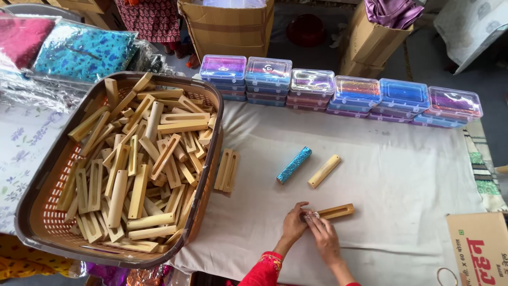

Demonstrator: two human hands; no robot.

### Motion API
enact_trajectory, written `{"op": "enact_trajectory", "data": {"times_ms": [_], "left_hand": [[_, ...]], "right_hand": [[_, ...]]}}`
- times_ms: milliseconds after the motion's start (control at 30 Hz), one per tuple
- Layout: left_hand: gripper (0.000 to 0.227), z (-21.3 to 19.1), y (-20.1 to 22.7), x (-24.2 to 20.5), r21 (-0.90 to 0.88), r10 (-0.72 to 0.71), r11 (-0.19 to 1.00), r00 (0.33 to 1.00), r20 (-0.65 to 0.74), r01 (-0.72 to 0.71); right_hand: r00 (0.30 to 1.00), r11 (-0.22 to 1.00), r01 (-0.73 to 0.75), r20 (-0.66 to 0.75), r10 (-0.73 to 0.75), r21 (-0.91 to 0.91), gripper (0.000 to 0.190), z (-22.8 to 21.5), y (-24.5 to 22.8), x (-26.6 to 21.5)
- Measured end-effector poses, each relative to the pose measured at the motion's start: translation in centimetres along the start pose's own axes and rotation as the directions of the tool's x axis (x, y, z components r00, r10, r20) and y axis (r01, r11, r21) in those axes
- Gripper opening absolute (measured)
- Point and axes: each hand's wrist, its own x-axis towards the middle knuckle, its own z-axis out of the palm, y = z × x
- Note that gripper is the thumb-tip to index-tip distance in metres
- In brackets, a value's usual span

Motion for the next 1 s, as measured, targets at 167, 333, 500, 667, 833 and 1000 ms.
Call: {"op": "enact_trajectory", "data": {"times_ms": [167, 333, 500, 667, 833, 1000], "left_hand": [[0.074, -0.7, 1.6, -0.3, 0.040, 0.080, 0.996, 0.997, -0.013, -0.080], [0.077, -1.0, 2.0, -0.2, 0.036, 0.063, 0.997, 0.998, 0.016, -0.064], [0.084, -0.5, 1.1, 0.0, 0.057, 0.074, 0.996, 0.997, -0.020, -0.073], [0.083, 0.0, 0.1, 0.0, 0.009, 0.038, 0.999, 0.999, -0.018, -0.038], [0.087, -0.6, 1.6, -0.4, 0.063, 0.073, 0.995, 0.997, -0.026, -0.071], [0.087, -0.3, 0.8, -0.2, 0.040, 0.055, 0.998, 0.998, -0.011, -0.054]], "right_hand": [[0.994, 0.993, -0.054, 0.090, 0.064, -0.106, 0.054, 0.8, 4.5, -0.8], [0.972, 0.955, -0.235, -0.032, 0.233, -0.179, 0.049, -0.4, 6.5, 0.3], [0.929, 0.930, -0.332, 0.115, 0.351, -0.158, 0.044, 6.6, 5.5, -3.0], [0.989, 0.985, -0.114, 0.084, 0.126, -0.129, 0.058, 1.9, 2.9, -0.8], [0.957, 0.932, -0.266, 0.044, 0.285, -0.245, 0.057, 2.5, 9.0, -0.9], [0.909, 0.899, -0.406, 0.027, 0.416, -0.164, 0.054, 5.8, 6.9, -1.8]]}}
